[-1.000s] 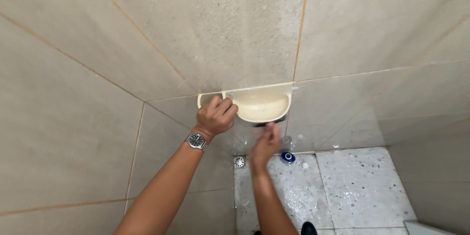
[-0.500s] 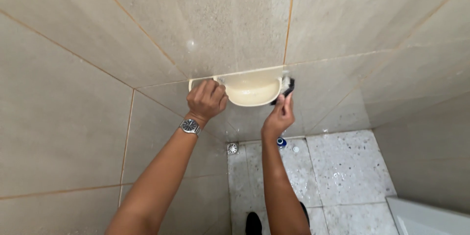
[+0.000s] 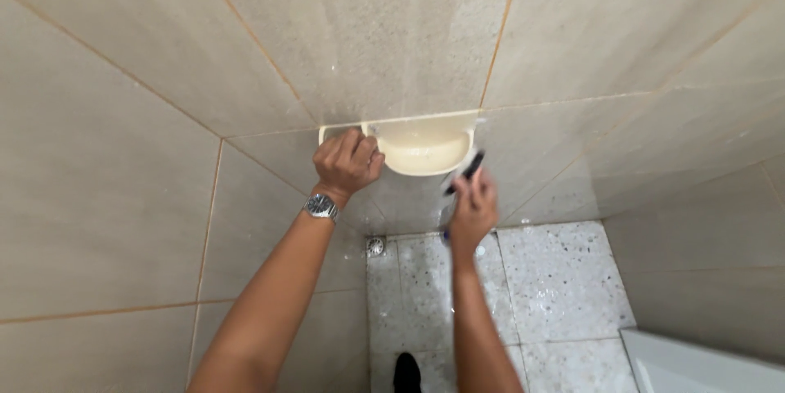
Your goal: Cleaning shower fixtures and accessories with a brush and liquid detergent.
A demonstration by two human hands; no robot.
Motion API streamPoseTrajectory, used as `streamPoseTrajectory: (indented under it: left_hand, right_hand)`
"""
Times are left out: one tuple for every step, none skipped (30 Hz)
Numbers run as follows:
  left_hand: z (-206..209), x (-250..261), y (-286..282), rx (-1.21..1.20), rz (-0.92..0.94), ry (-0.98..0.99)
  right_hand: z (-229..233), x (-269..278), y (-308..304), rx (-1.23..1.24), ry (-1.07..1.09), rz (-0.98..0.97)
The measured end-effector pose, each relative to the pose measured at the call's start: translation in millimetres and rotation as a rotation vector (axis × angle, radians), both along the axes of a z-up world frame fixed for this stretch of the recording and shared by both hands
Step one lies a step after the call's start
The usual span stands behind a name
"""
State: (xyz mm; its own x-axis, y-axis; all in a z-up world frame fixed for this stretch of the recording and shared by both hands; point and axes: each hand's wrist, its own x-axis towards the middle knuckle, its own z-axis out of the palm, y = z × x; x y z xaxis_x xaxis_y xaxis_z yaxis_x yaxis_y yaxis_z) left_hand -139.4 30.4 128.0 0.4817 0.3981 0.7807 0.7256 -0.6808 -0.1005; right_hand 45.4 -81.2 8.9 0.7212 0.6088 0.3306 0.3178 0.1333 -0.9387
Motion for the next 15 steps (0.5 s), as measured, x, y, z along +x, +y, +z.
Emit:
streamPoseTrajectory:
  left_hand:
    - [-1,1,0,0.008,0.016,0.0]
    - [-2,2,0,0.015,0.033,0.001]
    - [-4,2,-2,0.011,0.034,-0.004]
    - [-4,1,-3,0.012,0.024,-0.006]
    - [-2,1,1,0.024,0.012,-0.01]
    - [-4,1,0,0.032,0.011,-0.017]
    - [-4,0,5,0.049,0.002,-0.016]
    - [-4,-2,11,0.066,-0.008,-0.015]
    - [-7,-3,8,0.064,-0.002,-0.015]
    - [-10,-5,7,0.038,-0.024,-0.023]
    - [-16,-4,3,0.005,-0.053,-0.034]
    - [-19,-2,-1,-0.003,-0.055,-0.037]
    - [-17,-3,3,0.014,-0.043,-0.029]
    - [-15,-5,8,0.031,-0.031,-0.021]
    - [-15,-7,8,0.035,-0.021,-0.016]
  right_hand:
    - [11,13,8,0.056,0.047,0.035]
    - [22,27,16,0.113,0.094,0.069]
    - [22,23,10,0.109,0.09,0.07]
    - [22,20,5,0.078,0.102,0.083]
    - [25,18,6,0.058,0.11,0.094]
    - [11,17,-10,0.064,0.103,0.093]
    - [-2,15,-16,0.082,-0.038,0.106]
    - [-16,15,-22,0.1,-0.178,0.115]
    - [2,31,-19,0.098,-0.178,0.121]
    - [20,47,-15,0.077,-0.435,0.108]
    - [37,66,-15,0.048,-0.695,0.09]
    - [51,87,-11,0.039,-0.698,0.091]
    - [67,106,6,0.115,-0.834,0.111]
    - [84,124,23,0.192,-0.971,0.131]
    - [99,124,38,0.201,-0.966,0.137]
